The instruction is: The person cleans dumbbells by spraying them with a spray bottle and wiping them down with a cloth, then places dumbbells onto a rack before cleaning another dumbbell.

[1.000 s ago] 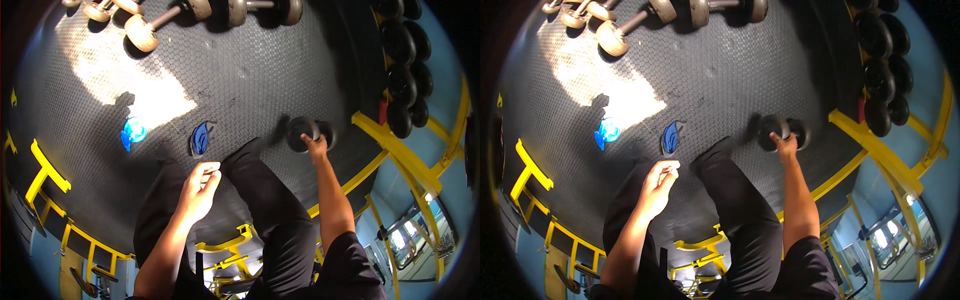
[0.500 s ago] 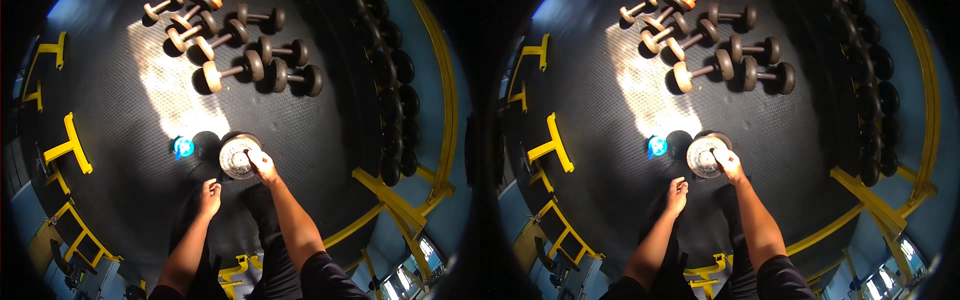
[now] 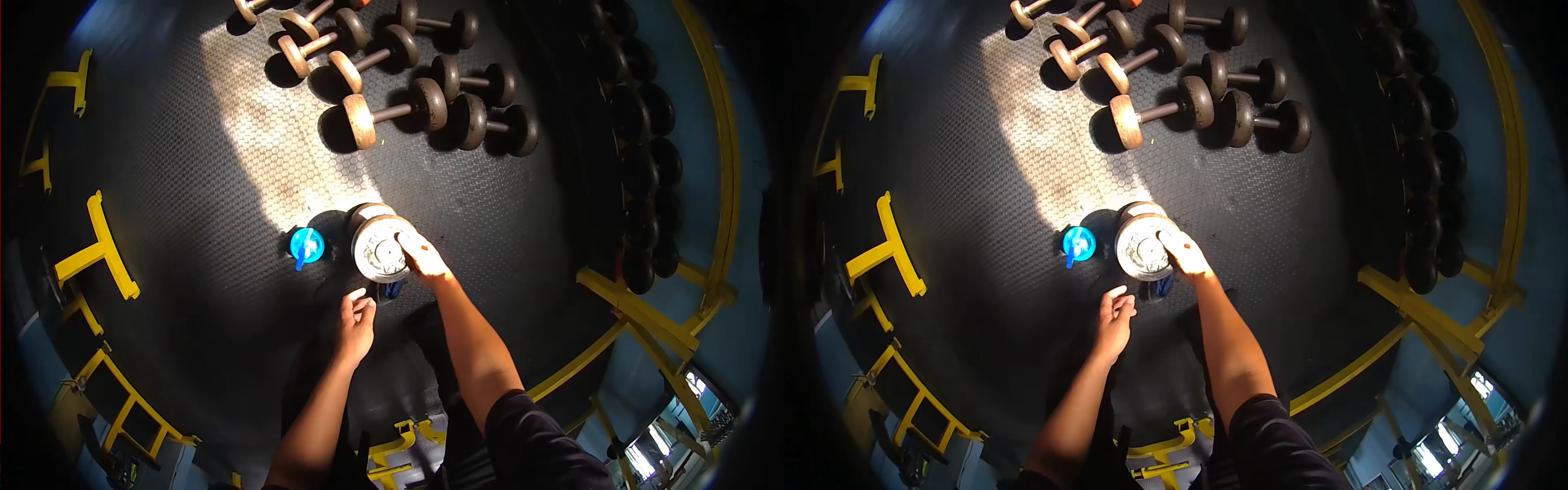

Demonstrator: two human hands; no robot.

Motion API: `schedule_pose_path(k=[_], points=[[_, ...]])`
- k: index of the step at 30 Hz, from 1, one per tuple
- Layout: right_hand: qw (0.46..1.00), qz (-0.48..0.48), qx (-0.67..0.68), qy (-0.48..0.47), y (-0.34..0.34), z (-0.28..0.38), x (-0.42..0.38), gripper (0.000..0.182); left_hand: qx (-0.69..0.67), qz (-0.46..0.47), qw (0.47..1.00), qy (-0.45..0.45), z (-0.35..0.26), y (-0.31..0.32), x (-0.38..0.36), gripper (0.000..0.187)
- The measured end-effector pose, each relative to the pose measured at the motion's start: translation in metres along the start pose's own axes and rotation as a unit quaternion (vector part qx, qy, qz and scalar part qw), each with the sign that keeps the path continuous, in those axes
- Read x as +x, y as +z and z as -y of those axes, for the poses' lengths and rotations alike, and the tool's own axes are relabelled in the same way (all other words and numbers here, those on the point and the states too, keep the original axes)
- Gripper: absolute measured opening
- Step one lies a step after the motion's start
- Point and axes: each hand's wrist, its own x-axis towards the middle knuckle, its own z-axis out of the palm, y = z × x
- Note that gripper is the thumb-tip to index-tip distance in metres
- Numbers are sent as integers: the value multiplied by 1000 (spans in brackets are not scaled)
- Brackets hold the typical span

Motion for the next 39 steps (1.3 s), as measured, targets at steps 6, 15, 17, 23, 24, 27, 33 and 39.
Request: schedule_pose_path(k=[6,15,17,23,24,27,33,39], points=[[990,-62,-117,-37,31,-13,-7,36,-7,31,999,30,-1,-7,13,38],[924,-264,-272,-49,-2,58,-53,62,47,25,995,89,-20,2,19,37],[889,-321,-315,-81,-34,80,-33,74,54,18,994,94,-22,3,23,38],[781,-427,-452,-64,-50,185,65,92,-6,-7,999,44,-62,11,43,35],[775,-423,-460,-92,-60,194,82,96,-43,-17,997,62,-59,16,47,34],[716,-464,-509,-110,-73,213,132,104,-131,-38,991,20,-48,36,49,35],[761,-415,-470,-164,-96,230,185,89,-121,-79,989,36,-51,67,41,34],[795,-393,-439,-148,-86,237,175,61,-145,-67,987,-27,-65,78,36,33]])
